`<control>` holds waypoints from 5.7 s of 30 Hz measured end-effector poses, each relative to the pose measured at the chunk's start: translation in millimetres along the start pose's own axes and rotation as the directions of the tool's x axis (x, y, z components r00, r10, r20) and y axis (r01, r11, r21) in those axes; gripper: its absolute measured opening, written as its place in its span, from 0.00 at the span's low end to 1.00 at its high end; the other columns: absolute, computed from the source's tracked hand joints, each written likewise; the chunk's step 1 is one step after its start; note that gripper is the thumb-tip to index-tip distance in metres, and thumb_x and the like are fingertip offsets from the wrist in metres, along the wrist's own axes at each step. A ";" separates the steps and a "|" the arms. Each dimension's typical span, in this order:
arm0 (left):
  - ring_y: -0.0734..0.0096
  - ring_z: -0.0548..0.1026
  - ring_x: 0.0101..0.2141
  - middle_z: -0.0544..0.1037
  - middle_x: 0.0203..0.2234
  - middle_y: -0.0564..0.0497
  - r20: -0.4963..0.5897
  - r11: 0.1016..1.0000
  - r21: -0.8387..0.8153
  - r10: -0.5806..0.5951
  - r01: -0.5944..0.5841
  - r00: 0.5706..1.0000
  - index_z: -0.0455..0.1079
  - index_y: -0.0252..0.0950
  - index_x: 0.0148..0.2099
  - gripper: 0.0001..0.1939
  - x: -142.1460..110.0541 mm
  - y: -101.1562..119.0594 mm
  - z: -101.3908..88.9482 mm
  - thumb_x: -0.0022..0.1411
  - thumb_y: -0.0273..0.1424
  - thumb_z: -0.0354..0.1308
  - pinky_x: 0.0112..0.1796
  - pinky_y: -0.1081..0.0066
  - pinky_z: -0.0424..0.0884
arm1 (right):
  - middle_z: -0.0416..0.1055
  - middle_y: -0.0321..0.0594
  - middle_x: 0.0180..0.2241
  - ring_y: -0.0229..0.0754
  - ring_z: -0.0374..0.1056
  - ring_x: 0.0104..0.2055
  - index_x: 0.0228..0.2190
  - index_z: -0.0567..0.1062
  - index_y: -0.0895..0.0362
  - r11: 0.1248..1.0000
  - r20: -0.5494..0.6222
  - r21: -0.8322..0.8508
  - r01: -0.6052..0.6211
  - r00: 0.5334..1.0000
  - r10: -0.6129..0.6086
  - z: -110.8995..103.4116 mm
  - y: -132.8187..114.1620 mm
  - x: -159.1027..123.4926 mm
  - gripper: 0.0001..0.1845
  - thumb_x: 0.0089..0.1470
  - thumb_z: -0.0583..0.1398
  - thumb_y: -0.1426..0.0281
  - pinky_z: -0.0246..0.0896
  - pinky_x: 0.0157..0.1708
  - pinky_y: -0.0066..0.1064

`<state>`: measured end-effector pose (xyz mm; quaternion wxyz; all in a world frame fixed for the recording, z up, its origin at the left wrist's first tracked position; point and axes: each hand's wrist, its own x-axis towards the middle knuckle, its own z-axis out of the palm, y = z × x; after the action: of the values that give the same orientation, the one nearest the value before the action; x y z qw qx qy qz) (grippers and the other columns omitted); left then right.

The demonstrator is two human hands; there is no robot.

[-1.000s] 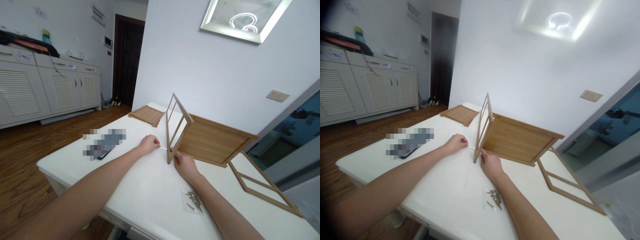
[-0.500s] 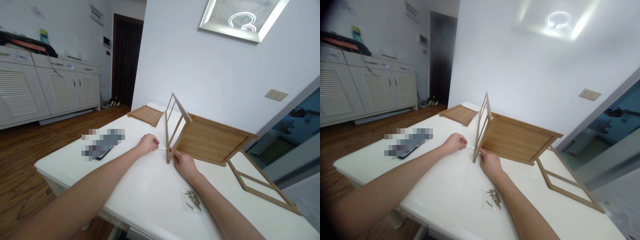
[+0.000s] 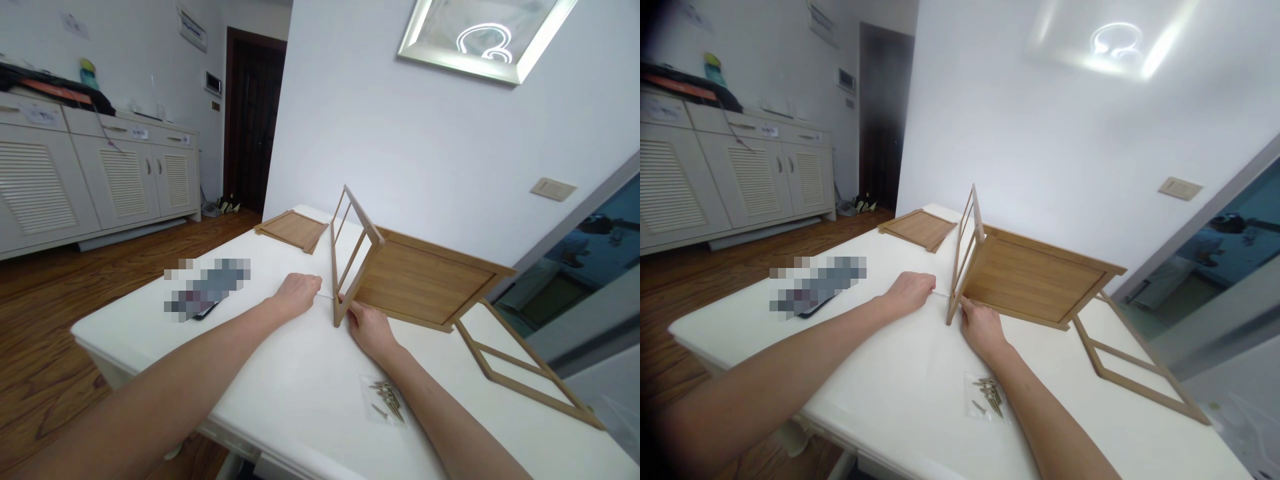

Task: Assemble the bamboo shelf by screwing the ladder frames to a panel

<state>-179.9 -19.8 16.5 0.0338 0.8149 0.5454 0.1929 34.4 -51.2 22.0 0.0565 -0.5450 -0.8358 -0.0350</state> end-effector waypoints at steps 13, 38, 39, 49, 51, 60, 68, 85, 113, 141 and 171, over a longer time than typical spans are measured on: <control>0.60 0.77 0.39 0.81 0.35 0.48 -0.012 0.998 -0.033 -0.051 0.050 0.999 0.74 0.40 0.38 0.10 0.9 -1.6 -2.7 0.60 0.28 0.52 0.39 0.67 0.68 | 0.75 0.38 0.48 0.43 0.72 0.45 0.59 0.64 0.47 1.000 0.007 0.002 0.001 1.000 -0.001 -2.0 -1.3 -1.1 0.26 0.60 0.49 0.72 0.60 0.39 0.29; 0.66 0.76 0.37 0.80 0.33 0.50 -0.035 0.900 -0.365 -0.269 0.238 0.962 0.72 0.38 0.32 0.04 10.1 -13.1 -1.5 0.51 0.26 0.57 0.38 0.71 0.68 | 0.75 0.38 0.49 0.43 0.71 0.46 0.61 0.62 0.46 1.000 0.023 0.006 0.015 1.000 -0.015 -6.9 -4.3 -2.5 0.29 0.59 0.49 0.73 0.61 0.41 0.30; 0.67 0.77 0.36 0.80 0.32 0.51 -0.025 0.883 -0.399 -0.281 0.248 0.959 0.73 0.37 0.32 0.05 11.0 -13.8 -0.6 0.51 0.26 0.58 0.37 0.72 0.69 | 0.75 0.38 0.49 0.43 0.71 0.45 0.61 0.62 0.46 1.000 0.022 0.005 0.017 1.000 -0.017 -6.7 -4.1 -2.6 0.29 0.59 0.49 0.73 0.61 0.41 0.30; 0.78 0.71 0.17 0.81 0.27 0.51 0.158 0.706 -0.611 -0.336 0.359 0.928 0.73 0.33 0.38 0.10 12.3 -10.5 3.3 0.50 0.27 0.61 0.20 0.77 0.64 | 0.76 0.37 0.47 0.43 0.72 0.44 0.60 0.62 0.45 1.000 0.016 -0.006 0.005 1.000 -0.005 -3.9 -3.1 -2.1 0.29 0.59 0.49 0.74 0.61 0.39 0.29; 0.76 0.72 0.19 0.81 0.26 0.51 0.166 0.698 -0.606 -0.358 0.382 0.919 0.74 0.33 0.36 0.09 13.2 -10.8 2.6 0.48 0.27 0.62 0.20 0.76 0.63 | 0.76 0.37 0.47 0.43 0.72 0.44 0.60 0.62 0.45 1.000 0.014 -0.001 0.009 1.000 -0.009 -3.8 -3.0 -1.8 0.28 0.60 0.49 0.73 0.61 0.39 0.29; 0.70 0.75 0.26 0.81 0.25 0.51 0.180 0.686 -0.581 -0.416 0.438 0.891 0.77 0.34 0.32 0.10 19.1 -18.1 9.1 0.42 0.28 0.65 0.24 0.75 0.64 | 0.76 0.37 0.47 0.43 0.72 0.45 0.59 0.64 0.46 0.999 0.012 0.025 0.025 1.000 -0.025 -5.5 -3.1 -1.6 0.27 0.60 0.49 0.73 0.61 0.40 0.29; 0.69 0.76 0.28 0.80 0.22 0.51 0.198 0.674 -0.590 -0.414 0.445 0.889 0.76 0.34 0.29 0.08 18.4 -19.2 6.3 0.42 0.26 0.65 0.25 0.75 0.66 | 0.75 0.39 0.47 0.42 0.71 0.46 0.59 0.65 0.49 0.996 0.018 0.076 0.050 0.999 -0.051 -6.8 -7.2 -2.4 0.27 0.60 0.49 0.73 0.61 0.43 0.27; 0.74 0.75 0.20 0.75 0.20 0.51 0.209 0.518 -0.743 -0.422 0.424 0.882 0.73 0.30 0.40 0.09 16.3 -13.0 -1.5 0.56 0.23 0.55 0.23 0.77 0.69 | 0.76 0.40 0.47 0.42 0.72 0.46 0.58 0.66 0.49 0.993 -0.022 0.073 0.092 0.996 -0.090 -1.3 -4.1 -1.8 0.26 0.60 0.50 0.74 0.62 0.43 0.27; 0.63 0.74 0.42 0.78 0.37 0.47 -0.137 0.861 -0.502 -0.179 0.087 0.974 0.79 0.36 0.32 0.05 11.3 -6.4 3.6 0.55 0.28 0.61 0.46 0.66 0.68 | 0.76 0.40 0.47 0.42 0.72 0.45 0.58 0.65 0.49 0.994 -0.021 0.062 0.089 0.996 -0.087 -2.6 -6.6 -3.3 0.26 0.60 0.49 0.73 0.61 0.42 0.28; 0.65 0.77 0.31 0.82 0.28 0.50 0.026 0.809 -0.482 -0.370 0.336 0.929 0.80 0.40 0.31 0.08 13.8 11.3 9.2 0.51 0.37 0.63 0.31 0.71 0.66 | 0.77 0.40 0.44 0.43 0.72 0.44 0.57 0.66 0.50 0.996 -0.009 0.059 0.070 0.998 -0.069 -6.4 -9.1 -3.2 0.25 0.60 0.50 0.73 0.62 0.40 0.28; 0.67 0.74 0.25 0.77 0.20 0.51 0.101 0.815 -0.462 -0.345 0.351 0.933 0.73 0.37 0.24 0.03 31.7 2.2 14.3 0.45 0.30 0.61 0.26 0.72 0.63 | 0.76 0.41 0.45 0.42 0.72 0.44 0.57 0.67 0.50 0.995 -0.019 0.055 0.084 0.996 -0.083 -4.8 -8.6 -3.1 0.25 0.59 0.50 0.74 0.62 0.41 0.28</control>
<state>-162.5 10.1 12.6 0.2694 0.6696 0.6212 0.3052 28.1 -58.1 26.4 0.0771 -0.5074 -0.8581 -0.0184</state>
